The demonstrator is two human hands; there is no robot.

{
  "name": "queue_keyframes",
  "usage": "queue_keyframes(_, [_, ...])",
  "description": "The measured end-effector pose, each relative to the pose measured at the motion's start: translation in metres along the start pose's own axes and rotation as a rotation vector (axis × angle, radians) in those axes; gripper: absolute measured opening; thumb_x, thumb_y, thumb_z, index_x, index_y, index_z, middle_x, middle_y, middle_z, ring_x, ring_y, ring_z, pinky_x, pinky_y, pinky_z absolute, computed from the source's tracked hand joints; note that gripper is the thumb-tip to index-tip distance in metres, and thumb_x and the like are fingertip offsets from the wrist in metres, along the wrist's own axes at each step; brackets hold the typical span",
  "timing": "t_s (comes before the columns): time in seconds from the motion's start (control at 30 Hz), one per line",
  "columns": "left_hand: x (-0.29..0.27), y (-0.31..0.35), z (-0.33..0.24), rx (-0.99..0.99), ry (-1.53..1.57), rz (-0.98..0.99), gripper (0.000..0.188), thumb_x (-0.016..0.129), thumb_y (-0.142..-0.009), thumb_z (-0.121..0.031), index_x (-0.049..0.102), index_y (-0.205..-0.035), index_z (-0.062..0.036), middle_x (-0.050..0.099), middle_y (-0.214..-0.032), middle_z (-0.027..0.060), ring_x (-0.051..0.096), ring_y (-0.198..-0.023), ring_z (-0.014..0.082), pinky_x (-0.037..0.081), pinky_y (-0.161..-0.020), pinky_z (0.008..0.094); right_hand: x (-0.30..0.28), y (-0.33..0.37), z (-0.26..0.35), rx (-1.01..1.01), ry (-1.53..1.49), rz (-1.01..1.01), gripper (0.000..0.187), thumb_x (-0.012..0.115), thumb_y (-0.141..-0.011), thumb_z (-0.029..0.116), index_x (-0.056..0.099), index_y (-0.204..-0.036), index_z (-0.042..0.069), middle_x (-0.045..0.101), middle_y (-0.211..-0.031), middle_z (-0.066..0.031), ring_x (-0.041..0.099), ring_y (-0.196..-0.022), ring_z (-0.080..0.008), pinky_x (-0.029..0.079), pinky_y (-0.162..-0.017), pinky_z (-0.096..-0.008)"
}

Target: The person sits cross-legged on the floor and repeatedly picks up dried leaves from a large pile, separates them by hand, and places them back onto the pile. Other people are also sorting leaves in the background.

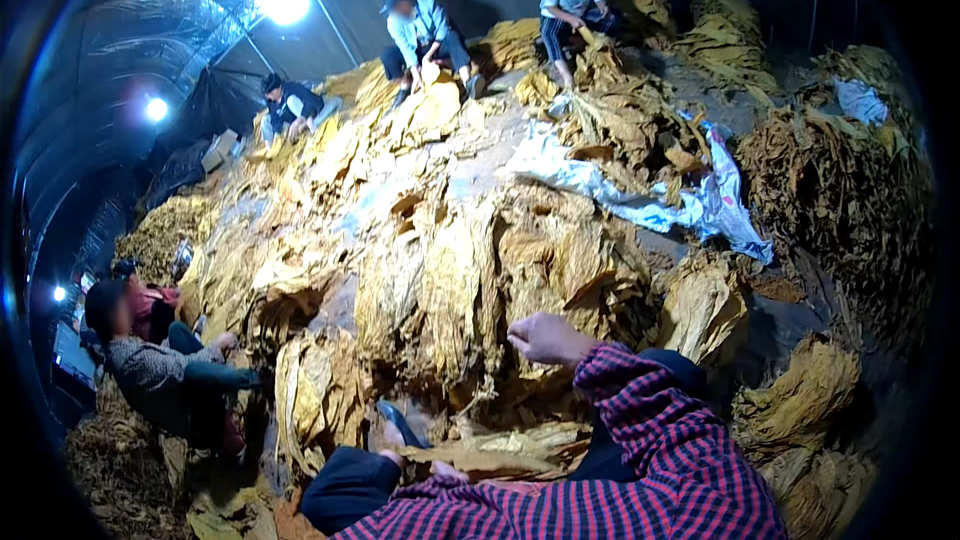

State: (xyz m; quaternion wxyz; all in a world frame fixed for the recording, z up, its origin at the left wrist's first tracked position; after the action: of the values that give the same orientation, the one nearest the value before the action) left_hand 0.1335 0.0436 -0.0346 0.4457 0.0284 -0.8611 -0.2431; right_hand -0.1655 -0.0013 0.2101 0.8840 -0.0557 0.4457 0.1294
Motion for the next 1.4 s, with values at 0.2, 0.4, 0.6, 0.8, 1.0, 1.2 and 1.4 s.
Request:
queue_keyframes(0.2, [-0.058,0.021,0.055,-0.294,-0.612,-0.194,0.036,0.042,-0.087,-0.037,0.054,-0.105,-0.0082,0.060,-0.081,0.0081,0.055,-0.072,0.0200,0.043,-0.070,0.0357,-0.001,0.000,-0.006,-0.014,-0.026,-0.051,0.024,0.048,-0.085,0.028,0.058,-0.087,0.006,0.060,-0.077,-0.0162,0.058,-0.073,-0.0334,0.046,-0.066,-0.0424])
queue_keyframes(0.4, [-0.067,0.022,0.052,-0.392,-0.869,-0.170,0.034,0.045,-0.085,-0.035,0.056,-0.101,-0.0074,0.060,-0.078,0.0080,0.055,-0.068,0.0195,0.044,-0.066,0.0346,0.001,0.002,-0.002,-0.049,-0.006,-0.041,0.022,0.051,-0.083,0.027,0.060,-0.087,0.007,0.060,-0.076,-0.0151,0.058,-0.072,-0.0329,0.046,-0.064,-0.0415])
queue_keyframes(0.6, [-0.076,-0.006,-0.027,-0.259,-1.138,-0.299,0.031,0.048,-0.083,-0.033,0.057,-0.096,-0.0067,0.061,-0.075,0.0078,0.056,-0.065,0.0190,0.044,-0.062,0.0336,0.000,0.004,0.004,-0.038,-0.037,-0.005,0.022,0.051,-0.083,0.026,0.060,-0.090,0.007,0.062,-0.080,-0.0136,0.059,-0.074,-0.0314,0.047,-0.068,-0.0401])
queue_keyframes(0.8, [-0.069,-0.028,-0.112,-0.032,-1.189,-0.446,0.029,0.051,-0.082,-0.032,0.059,-0.092,-0.0059,0.061,-0.072,0.0077,0.057,-0.061,0.0184,0.045,-0.057,0.0325,0.009,0.006,0.000,-0.018,-0.014,0.097,0.022,0.050,-0.082,0.024,0.060,-0.092,0.007,0.062,-0.083,-0.0150,0.059,-0.076,-0.0323,0.047,-0.067,-0.0408])
queue_keyframes(1.0, [-0.072,-0.045,-0.095,-0.092,-1.441,-0.377,0.027,0.055,-0.080,-0.030,0.061,-0.087,-0.0052,0.062,-0.069,0.0075,0.057,-0.058,0.0179,0.045,-0.053,0.0315,0.019,0.003,-0.003,-0.065,-0.054,0.101,0.021,0.048,-0.078,0.023,0.056,-0.079,0.003,0.057,-0.074,-0.0182,0.056,-0.070,-0.0362,0.043,-0.061,-0.0454])
queue_keyframes(1.2, [-0.047,-0.024,0.125,-0.385,-1.934,0.518,0.025,0.058,-0.078,-0.029,0.063,-0.083,-0.0044,0.062,-0.067,0.0074,0.058,-0.054,0.0174,0.046,-0.049,0.0304,0.064,0.025,-0.008,0.043,0.208,0.305,0.027,0.055,-0.077,0.027,0.060,-0.081,0.002,0.061,-0.078,-0.0176,0.059,-0.074,-0.0359,0.047,-0.064,-0.0438])
queue_keyframes(1.4, [0.029,-0.033,0.143,-0.453,-1.065,0.145,0.017,0.055,-0.077,-0.020,0.058,-0.083,-0.0045,0.058,-0.068,0.0082,0.054,-0.057,0.0170,0.043,-0.047,0.0294,0.098,0.079,0.020,-0.015,0.213,0.450,0.025,0.056,-0.075,0.025,0.065,-0.083,0.003,0.063,-0.081,-0.0160,0.061,-0.079,-0.0328,0.049,-0.066,-0.0409])
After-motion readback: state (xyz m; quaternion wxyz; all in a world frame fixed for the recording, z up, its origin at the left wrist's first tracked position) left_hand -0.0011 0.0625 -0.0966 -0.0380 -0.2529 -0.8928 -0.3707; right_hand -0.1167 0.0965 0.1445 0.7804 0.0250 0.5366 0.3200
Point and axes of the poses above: each hand's wrist, its own y-axis away from the middle knuckle, its own x-axis out of the palm, z = x × y, the point moved 9 cm from there along -y, towards the middle knuckle
